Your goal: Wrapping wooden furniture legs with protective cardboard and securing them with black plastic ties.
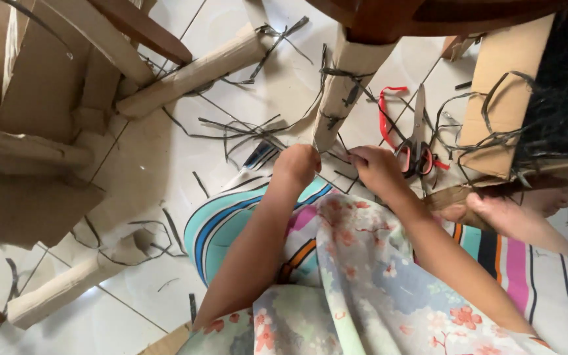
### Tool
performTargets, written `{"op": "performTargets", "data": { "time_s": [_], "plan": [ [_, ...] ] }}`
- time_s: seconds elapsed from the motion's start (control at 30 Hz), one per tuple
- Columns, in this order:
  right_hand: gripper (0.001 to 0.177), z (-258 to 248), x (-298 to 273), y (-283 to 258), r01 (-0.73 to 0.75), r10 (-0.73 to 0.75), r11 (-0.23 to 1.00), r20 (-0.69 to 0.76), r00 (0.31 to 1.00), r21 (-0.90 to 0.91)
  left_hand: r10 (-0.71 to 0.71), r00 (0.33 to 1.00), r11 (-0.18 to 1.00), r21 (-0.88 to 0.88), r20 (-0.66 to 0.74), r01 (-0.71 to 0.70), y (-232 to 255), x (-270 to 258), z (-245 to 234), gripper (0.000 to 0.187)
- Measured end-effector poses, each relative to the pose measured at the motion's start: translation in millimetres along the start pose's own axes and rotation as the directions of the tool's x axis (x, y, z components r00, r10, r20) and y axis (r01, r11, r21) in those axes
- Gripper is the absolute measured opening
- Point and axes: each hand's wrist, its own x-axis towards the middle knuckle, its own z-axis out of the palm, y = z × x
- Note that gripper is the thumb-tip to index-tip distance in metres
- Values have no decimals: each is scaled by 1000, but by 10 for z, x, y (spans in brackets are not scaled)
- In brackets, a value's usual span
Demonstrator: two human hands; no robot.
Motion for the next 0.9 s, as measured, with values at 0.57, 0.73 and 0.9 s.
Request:
{"op": "performTargets", "data": {
  "time_s": [0.57, 0.73, 0.9],
  "plan": [
    [16, -1, -359, -413, 324, -323, 946, -98, 941, -13, 652, 659, 669, -123, -375, -733, -120, 179, -137, 13],
    [9, -5, -549, -482, 136, -122, 965, -74, 990, 225, 643, 693, 649, -249, -325, -719, -7, 19, -171, 24],
    [14, -231, -397, -694, 58, -37, 913, -61, 997, 404, 490, 794, 706, -371, -359, -603, 5, 19, -6, 21]
  ]
}}
